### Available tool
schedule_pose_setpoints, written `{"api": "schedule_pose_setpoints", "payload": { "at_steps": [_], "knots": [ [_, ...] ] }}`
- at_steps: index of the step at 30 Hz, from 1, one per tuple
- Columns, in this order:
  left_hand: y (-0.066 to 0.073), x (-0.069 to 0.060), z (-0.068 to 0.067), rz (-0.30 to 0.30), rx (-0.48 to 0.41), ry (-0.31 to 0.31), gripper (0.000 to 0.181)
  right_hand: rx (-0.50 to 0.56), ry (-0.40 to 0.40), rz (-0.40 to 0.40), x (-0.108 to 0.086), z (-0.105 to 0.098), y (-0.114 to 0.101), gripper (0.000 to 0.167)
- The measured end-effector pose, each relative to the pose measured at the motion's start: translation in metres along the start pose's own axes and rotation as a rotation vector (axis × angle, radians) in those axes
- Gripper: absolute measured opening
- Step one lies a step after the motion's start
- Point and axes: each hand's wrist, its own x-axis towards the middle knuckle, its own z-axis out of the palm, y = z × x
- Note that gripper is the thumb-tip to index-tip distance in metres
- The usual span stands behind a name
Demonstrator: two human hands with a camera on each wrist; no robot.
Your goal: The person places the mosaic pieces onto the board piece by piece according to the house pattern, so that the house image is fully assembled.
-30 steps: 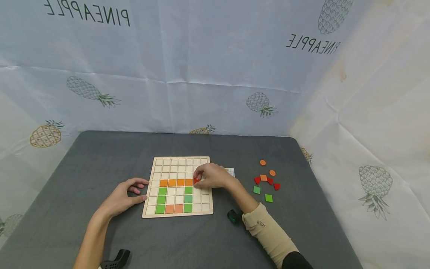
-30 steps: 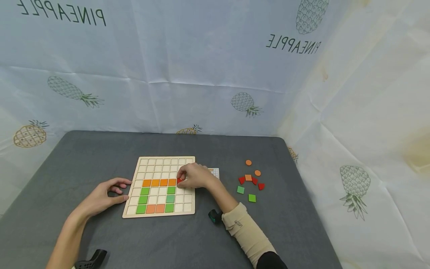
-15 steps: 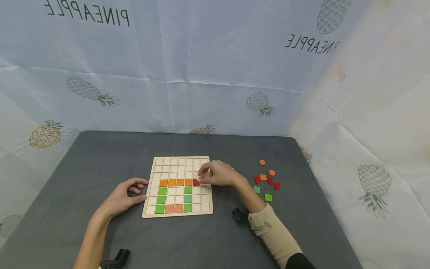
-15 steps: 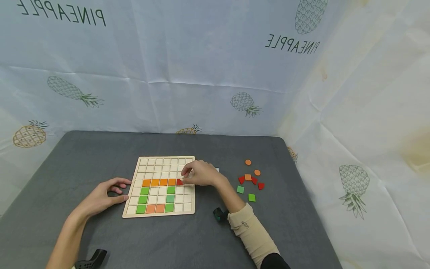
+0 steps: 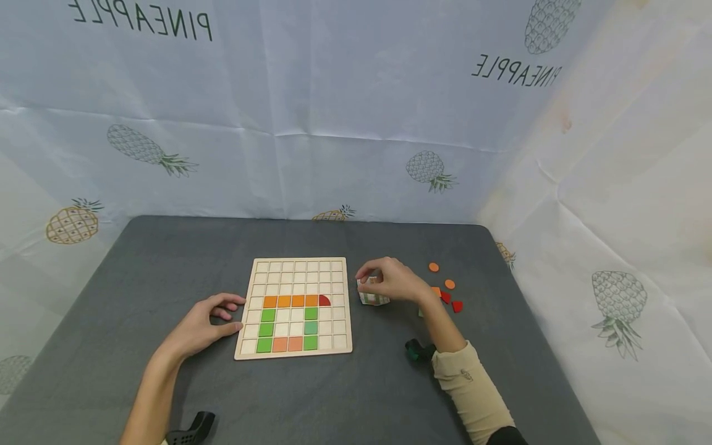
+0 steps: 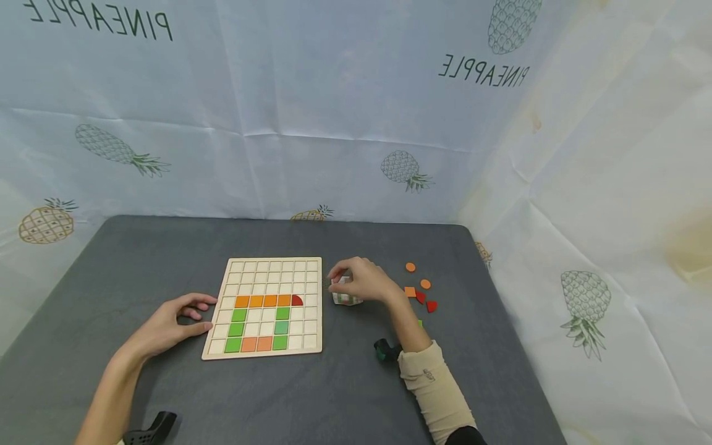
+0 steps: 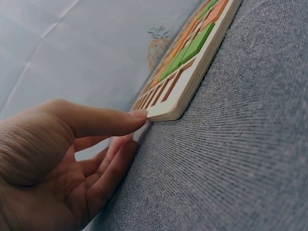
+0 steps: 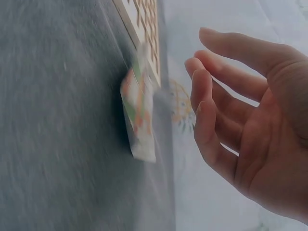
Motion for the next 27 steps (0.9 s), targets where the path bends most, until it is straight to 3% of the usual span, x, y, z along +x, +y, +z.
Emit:
{"api": "schedule_pose_setpoints", "payload": {
  "at_steps": [11,27],
  "knots": [
    [0.000,0.001,0.000,-0.004,-0.001,0.001,0.053,-0.004,0.070,0.043,-0.039,-0.030,0.025,0.028],
    [0.001,0.000,-0.001,-0.022,0.001,-0.006,0.053,0.003,0.106,0.152,-0.094,-0.055,0.064,0.035]
  ]
}}
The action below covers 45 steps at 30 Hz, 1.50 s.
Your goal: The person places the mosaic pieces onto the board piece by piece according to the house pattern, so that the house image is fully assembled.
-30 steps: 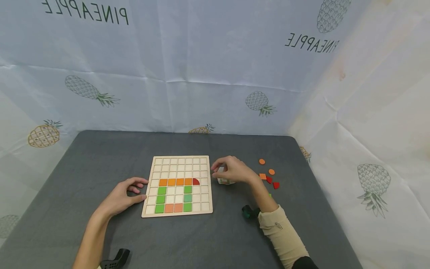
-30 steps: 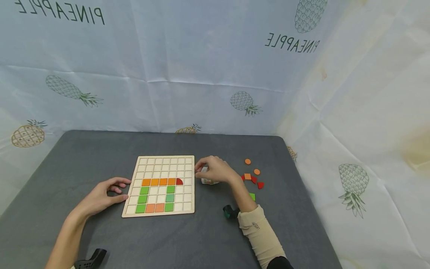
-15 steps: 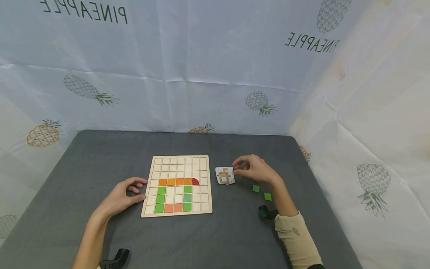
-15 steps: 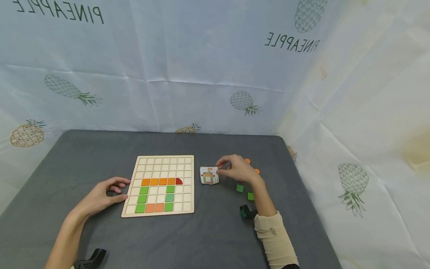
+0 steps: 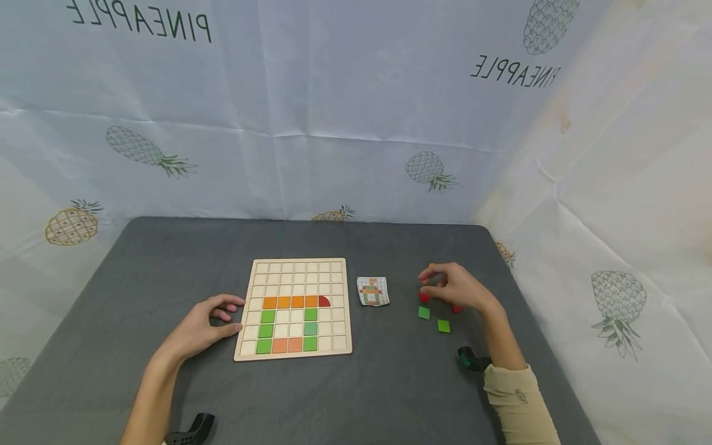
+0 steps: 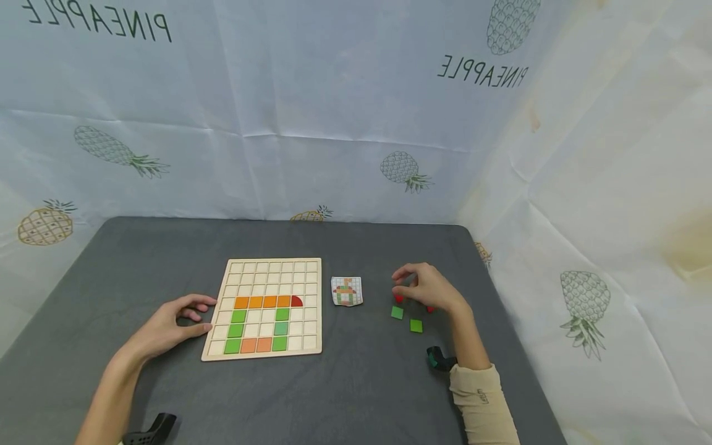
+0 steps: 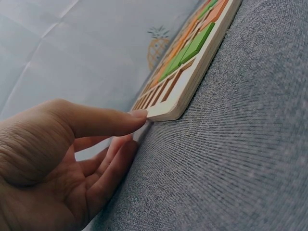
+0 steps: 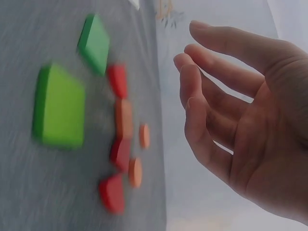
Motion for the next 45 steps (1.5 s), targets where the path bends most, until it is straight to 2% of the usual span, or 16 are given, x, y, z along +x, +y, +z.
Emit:
{"api": "schedule_pose_setpoints", "payload": {
  "at_steps": [8,16,23,39,45],
  "knots": [
    [-0.001,0.000,0.000,-0.005,-0.001,-0.003,0.053,0.032,-0.007,0.040,-0.012,-0.007,0.028,0.031],
    [0.000,0.000,0.000,-0.008,-0.008,-0.005,0.053,-0.021,-0.006,0.102,-0.023,-0.012,0.049,0.033],
    [-0.001,0.000,0.000,-0.011,-0.003,-0.006,0.054,-0.006,0.012,0.116,-0.026,-0.011,0.063,0.032],
    [0.001,0.001,0.001,-0.004,-0.004,0.001,0.053,-0.078,0.087,0.056,-0.027,-0.008,0.066,0.030],
    [0.001,0.001,0.001,-0.003,0.004,0.007,0.053,-0.039,0.118,0.028,-0.025,-0.008,0.060,0.031]
  ]
}}
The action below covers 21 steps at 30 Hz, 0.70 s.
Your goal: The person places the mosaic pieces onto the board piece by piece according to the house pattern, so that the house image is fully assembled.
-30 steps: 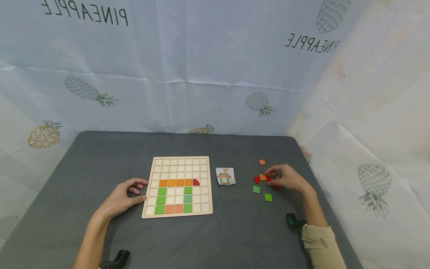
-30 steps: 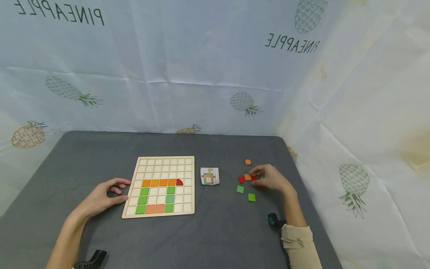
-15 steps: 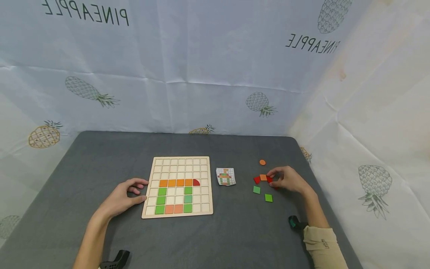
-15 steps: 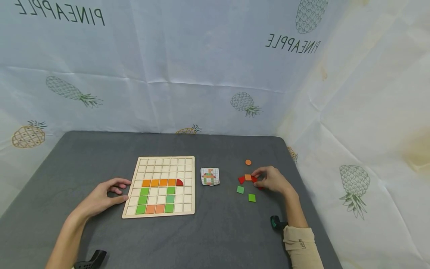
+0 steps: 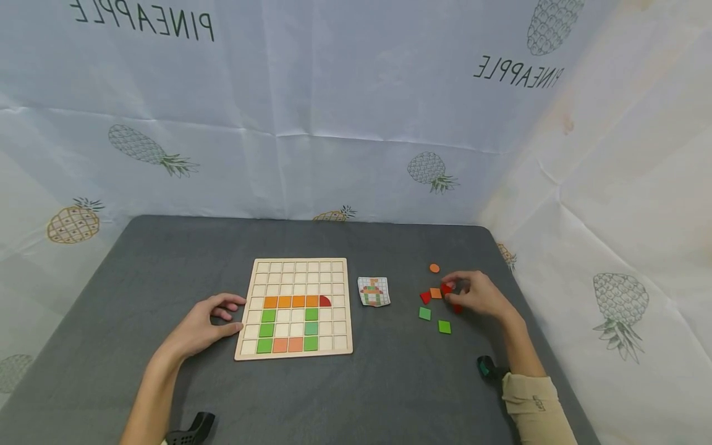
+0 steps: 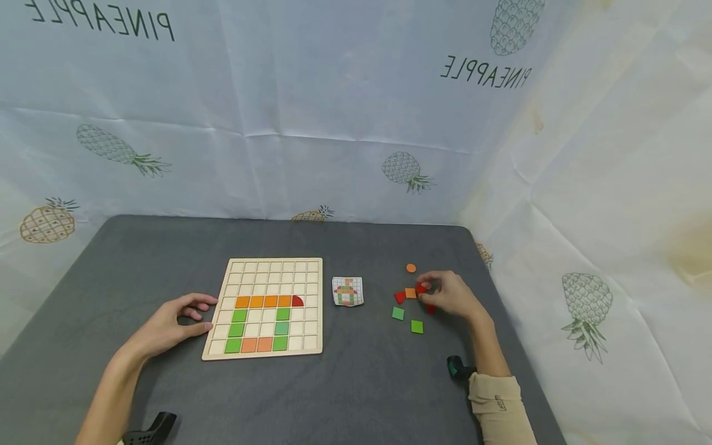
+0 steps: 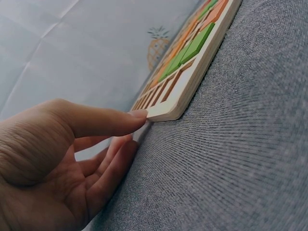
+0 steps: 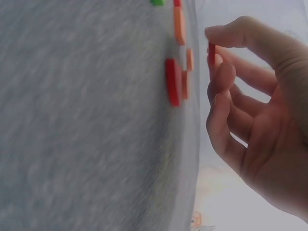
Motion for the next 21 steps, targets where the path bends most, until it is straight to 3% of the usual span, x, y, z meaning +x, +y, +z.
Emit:
{"api": "schedule_pose_setpoints", "payload": {
  "at_steps": [6,13,21],
  "knots": [
    [0.000,0.000,-0.001,-0.004,-0.003,0.000,0.053,0.065,-0.019,-0.044,0.009,0.003,-0.014,0.030],
    [0.001,0.000,-0.001,-0.002,0.000,-0.005,0.053,0.040,-0.024,-0.046,0.020,0.011,-0.036,0.030],
    [0.002,-0.001,0.000,-0.002,-0.003,0.000,0.053,0.045,-0.020,-0.137,0.038,0.023,-0.068,0.034]
  ]
}}
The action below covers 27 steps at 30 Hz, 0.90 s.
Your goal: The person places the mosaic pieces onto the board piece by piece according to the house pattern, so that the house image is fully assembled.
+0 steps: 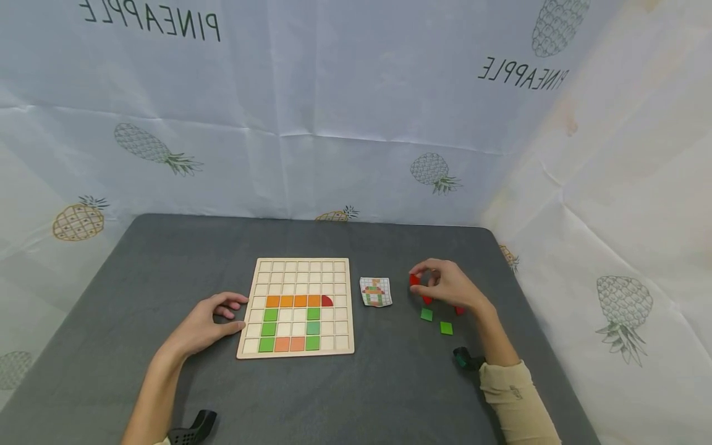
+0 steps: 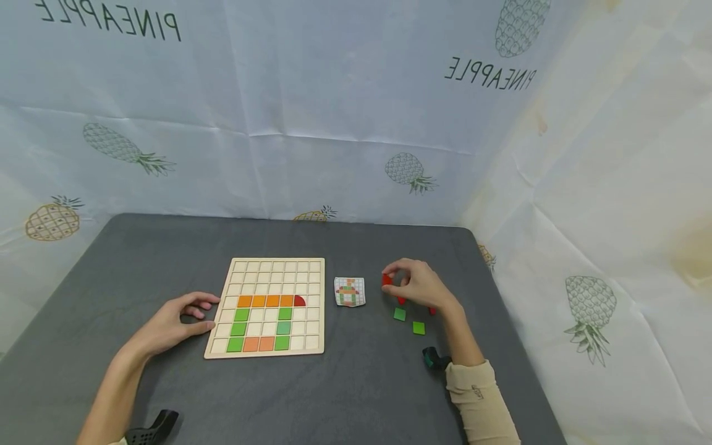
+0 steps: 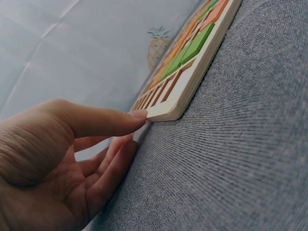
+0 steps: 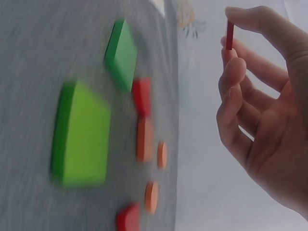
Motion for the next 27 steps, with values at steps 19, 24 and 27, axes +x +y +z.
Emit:
{"api": "schedule_pose_setpoints", "payload": {
  "at_steps": [19,24,27],
  "knots": [
    [-0.004,-0.002,0.000,0.017,-0.017,0.005,0.051,0.009,-0.036,-0.166,0.065,0.052,-0.069,0.032],
    [-0.004,-0.002,0.000,0.021,-0.014,0.008,0.052,0.001,-0.050,-0.205,0.078,0.070,-0.084,0.033],
    [-0.004,-0.002,0.000,0.029,-0.014,0.009,0.051,-0.013,-0.065,-0.209,0.085,0.080,-0.091,0.033]
  ]
}}
